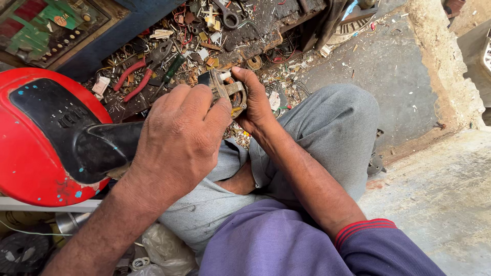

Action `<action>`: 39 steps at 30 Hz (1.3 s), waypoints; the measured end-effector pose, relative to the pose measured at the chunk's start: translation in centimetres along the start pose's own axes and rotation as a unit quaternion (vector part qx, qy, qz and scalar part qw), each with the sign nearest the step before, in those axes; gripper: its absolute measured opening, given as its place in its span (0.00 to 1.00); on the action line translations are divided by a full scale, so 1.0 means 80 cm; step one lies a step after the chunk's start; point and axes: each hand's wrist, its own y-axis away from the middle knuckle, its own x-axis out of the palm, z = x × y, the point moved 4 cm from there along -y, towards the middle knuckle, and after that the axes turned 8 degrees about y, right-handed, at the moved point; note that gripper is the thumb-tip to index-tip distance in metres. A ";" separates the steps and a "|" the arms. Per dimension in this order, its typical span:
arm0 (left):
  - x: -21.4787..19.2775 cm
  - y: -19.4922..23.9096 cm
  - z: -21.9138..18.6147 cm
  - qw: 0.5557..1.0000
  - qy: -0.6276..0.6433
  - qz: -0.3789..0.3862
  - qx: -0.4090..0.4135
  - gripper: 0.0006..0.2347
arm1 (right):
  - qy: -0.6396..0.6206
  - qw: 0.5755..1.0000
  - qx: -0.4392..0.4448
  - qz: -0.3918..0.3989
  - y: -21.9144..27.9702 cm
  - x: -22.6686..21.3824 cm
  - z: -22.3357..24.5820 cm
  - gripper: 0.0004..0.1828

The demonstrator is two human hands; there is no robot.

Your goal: The person disassembles an electric fan motor by hand and using a screwdriver and pliers to separate the housing and internal components.

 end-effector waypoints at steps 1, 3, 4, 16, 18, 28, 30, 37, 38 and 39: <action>0.000 0.000 0.001 1.000 -0.001 -0.001 0.003 0.06 | -0.003 1.000 0.002 0.001 0.001 0.001 0.001 0.15; 0.000 -0.001 0.001 1.000 -0.001 -0.001 0.007 0.07 | -0.001 1.000 0.001 0.000 0.001 0.002 0.000 0.15; 0.001 -0.002 0.000 1.000 -0.010 0.006 0.011 0.07 | 0.000 1.000 -0.001 0.000 0.001 0.002 0.001 0.15; -0.006 -0.006 0.000 1.000 -0.014 0.008 0.015 0.07 | 0.003 1.000 0.012 0.011 0.001 0.003 0.000 0.15; -0.002 -0.008 0.001 1.000 -0.018 0.021 0.010 0.06 | 0.002 1.000 0.016 0.007 0.000 0.003 -0.002 0.16; -0.004 -0.020 -0.005 0.997 0.003 0.072 0.023 0.04 | 0.046 0.999 -0.008 -0.023 -0.004 -0.009 -0.001 0.17; 0.002 -0.022 -0.002 0.993 -0.036 0.111 -0.001 0.02 | 0.034 0.999 0.004 -0.021 0.000 -0.005 0.000 0.17; 0.002 -0.027 -0.006 0.994 -0.049 0.087 0.038 0.04 | 0.029 0.999 0.016 -0.019 -0.005 -0.007 -0.004 0.18; 0.003 -0.026 -0.006 0.992 -0.061 0.106 0.035 0.01 | 0.032 0.999 0.014 -0.019 -0.004 -0.009 -0.002 0.18; 0.001 -0.026 -0.004 0.992 -0.063 0.103 0.037 0.01 | 0.023 1.000 0.008 0.015 -0.002 -0.003 -0.002 0.17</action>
